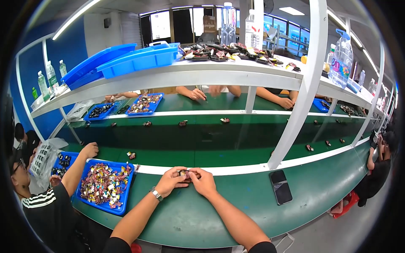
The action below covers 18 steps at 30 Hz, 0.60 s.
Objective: Sorting small parts on an assembly line conveyor belt.
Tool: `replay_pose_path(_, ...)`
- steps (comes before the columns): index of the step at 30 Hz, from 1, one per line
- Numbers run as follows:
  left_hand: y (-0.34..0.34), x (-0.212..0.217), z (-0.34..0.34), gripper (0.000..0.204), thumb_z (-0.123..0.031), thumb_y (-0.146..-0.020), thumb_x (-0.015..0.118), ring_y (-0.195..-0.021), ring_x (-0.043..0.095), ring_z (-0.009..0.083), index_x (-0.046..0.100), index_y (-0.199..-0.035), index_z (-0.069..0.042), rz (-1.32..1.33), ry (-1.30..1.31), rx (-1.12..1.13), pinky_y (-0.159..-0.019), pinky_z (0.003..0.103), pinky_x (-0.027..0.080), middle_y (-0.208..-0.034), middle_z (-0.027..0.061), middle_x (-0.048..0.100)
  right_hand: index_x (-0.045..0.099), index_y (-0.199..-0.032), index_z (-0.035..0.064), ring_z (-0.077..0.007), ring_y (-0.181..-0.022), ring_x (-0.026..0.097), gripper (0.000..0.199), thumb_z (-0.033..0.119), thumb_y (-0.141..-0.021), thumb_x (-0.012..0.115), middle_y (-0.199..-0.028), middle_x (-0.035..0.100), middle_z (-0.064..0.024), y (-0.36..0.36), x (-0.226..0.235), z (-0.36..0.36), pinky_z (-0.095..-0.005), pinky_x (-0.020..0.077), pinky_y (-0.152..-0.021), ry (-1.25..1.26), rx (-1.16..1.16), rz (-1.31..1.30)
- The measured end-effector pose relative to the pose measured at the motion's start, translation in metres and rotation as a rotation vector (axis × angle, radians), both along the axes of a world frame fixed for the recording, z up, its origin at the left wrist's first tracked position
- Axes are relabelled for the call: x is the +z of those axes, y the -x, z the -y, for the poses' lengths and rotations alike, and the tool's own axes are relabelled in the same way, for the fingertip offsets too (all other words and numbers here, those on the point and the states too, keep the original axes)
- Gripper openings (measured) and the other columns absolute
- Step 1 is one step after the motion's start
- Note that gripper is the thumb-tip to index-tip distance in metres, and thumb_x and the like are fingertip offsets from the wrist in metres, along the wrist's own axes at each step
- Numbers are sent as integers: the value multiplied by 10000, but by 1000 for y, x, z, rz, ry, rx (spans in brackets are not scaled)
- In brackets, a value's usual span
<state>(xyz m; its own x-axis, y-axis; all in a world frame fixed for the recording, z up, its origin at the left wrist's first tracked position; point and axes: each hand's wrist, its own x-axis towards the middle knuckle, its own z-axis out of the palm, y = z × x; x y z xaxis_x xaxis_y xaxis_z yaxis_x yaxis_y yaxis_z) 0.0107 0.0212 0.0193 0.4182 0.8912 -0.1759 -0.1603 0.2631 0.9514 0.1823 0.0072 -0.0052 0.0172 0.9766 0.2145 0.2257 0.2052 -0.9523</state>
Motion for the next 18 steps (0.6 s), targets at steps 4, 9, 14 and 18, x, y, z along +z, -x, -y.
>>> replay_pose_path(4, 8, -2, -8, 235, -86, -948, 553, -953, 660, 194, 558, -1169, -6, -31, -73, -8, -803, 302, 561, -1067, 140, 654, 686, -1012, -2, -119, -724, 642, 157, 92, -899, 631, -836, 698, -77, 3, 1, -3, -259, 528, -671, -94, -75, -63)
replay_pose_path(9, 14, -14, -12, 248, -77, -933, 567, -877, 655, 155, 537, -1170, -11, -56, -90, -54, -749, 274, 558, -1043, 143, 663, 657, -1050, 12, -158, -726, 678, 192, 83, -871, 662, -850, 683, -114, 4, 10, 2, -270, 533, -647, -170, -69, 102)
replay_pose_path(14, 11, -13, -11, 480, -20, -934, 551, -921, 666, 180, 429, -1398, -23, -16, -46, -101, -823, 292, 587, -1088, 126, 644, 596, -1006, 42, -208, -641, 648, 239, 122, -818, 721, -910, 637, -86, 7, 14, 9, -326, 501, -571, -277, -177, 285)
replay_pose_path(18, 14, -15, -10, 335, -5, -945, 532, -1021, 645, 205, 482, -1274, -45, 68, -27, -76, -881, 345, 581, -1167, 127, 610, 634, -937, 58, -224, -702, 658, 181, 149, -812, 728, -909, 641, -68, 13, 22, 19, -347, 527, -607, -395, -199, 471)
